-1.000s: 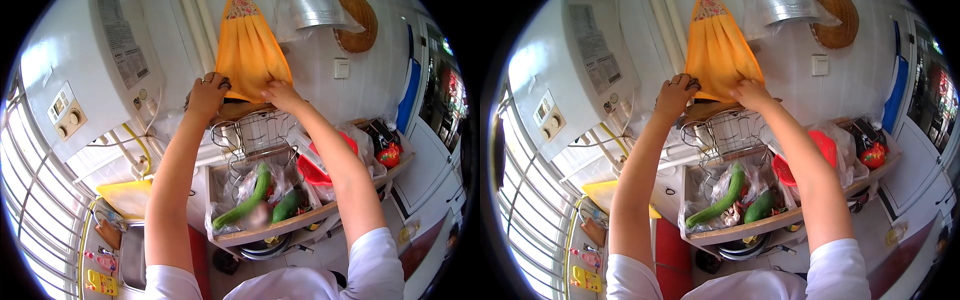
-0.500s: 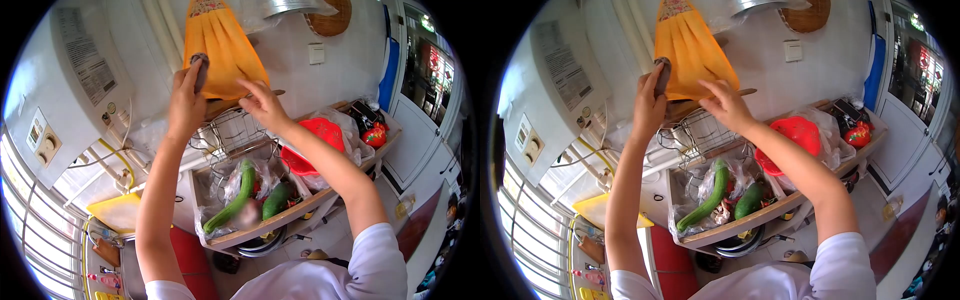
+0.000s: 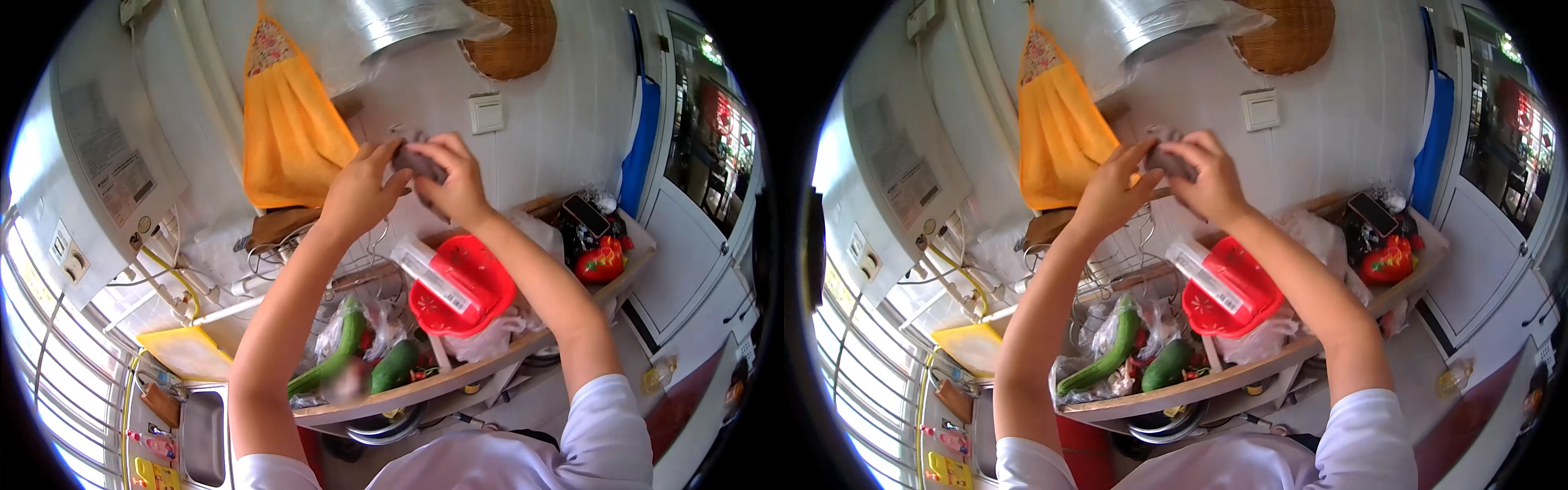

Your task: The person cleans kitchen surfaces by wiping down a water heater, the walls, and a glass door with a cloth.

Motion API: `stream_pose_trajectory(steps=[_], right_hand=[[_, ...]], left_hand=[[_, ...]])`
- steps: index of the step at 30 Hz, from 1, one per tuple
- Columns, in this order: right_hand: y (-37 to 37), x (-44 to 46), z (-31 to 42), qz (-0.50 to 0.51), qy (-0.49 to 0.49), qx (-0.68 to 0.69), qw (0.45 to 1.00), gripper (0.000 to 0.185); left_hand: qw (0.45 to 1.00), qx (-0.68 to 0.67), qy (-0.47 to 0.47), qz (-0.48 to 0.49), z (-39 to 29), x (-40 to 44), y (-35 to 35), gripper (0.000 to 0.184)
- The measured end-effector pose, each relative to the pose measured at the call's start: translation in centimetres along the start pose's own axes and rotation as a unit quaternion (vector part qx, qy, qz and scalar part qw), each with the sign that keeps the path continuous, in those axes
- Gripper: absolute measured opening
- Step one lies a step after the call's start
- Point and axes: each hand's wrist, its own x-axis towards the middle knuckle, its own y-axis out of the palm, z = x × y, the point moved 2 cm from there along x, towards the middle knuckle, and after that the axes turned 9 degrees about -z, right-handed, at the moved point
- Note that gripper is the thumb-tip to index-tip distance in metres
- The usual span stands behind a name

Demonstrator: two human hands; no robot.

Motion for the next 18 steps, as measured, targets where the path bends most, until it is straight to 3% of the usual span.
stream_pose_trajectory(steps=[2, 3, 4, 6, 10, 12, 13, 15, 16, 18], right_hand=[[-2.5, 1.5, -3.8, -0.027, 0.037, -0.043, 0.998, 0.040], [-3.4, 2.2, -5.8, -0.051, 0.036, -0.058, 0.996, 0.040], [-4.1, 2.8, -8.0, -0.074, 0.036, -0.072, 0.994, 0.041], [-4.3, 4.3, -11.6, -0.067, 0.034, -0.082, 0.994, 0.045], [-2.9, 7.9, -15.2, -0.091, 0.039, -0.136, 0.986, 0.055], [-1.6, 9.1, -15.9, -0.066, 0.034, -0.159, 0.985, 0.053], [-0.7, 9.0, -16.6, -0.058, 0.023, -0.170, 0.983, 0.050], [0.4, 7.8, -18.3, -0.007, 0.019, -0.189, 0.982, 0.047], [1.0, 6.3, -19.0, 0.047, 0.016, -0.210, 0.976, 0.044], [2.0, 1.2, -20.5, 0.075, 0.051, -0.117, 0.989, 0.030]], left_hand=[[0.943, 0.317, 0.089, -0.044, -1.2, 1.9, 2.3, 0.058], [0.935, 0.344, 0.074, -0.040, -0.3, 3.2, 3.7, 0.070], [0.934, 0.347, 0.071, -0.044, 0.6, 4.2, 5.1, 0.070], [0.866, 0.489, 0.083, -0.068, 2.5, 6.2, 7.6, 0.085], [0.852, 0.498, 0.074, -0.142, 5.3, 10.5, 9.9, 0.095], [0.793, 0.573, 0.069, -0.196, 6.2, 12.1, 10.7, 0.098], [0.791, 0.576, 0.068, -0.195, 6.8, 12.4, 11.1, 0.098], [0.755, 0.619, 0.058, -0.208, 7.8, 12.8, 11.6, 0.073], [0.754, 0.621, 0.054, -0.205, 8.3, 12.8, 11.7, 0.073], [0.732, 0.634, 0.090, -0.232, 9.2, 13.0, 11.4, 0.071]])
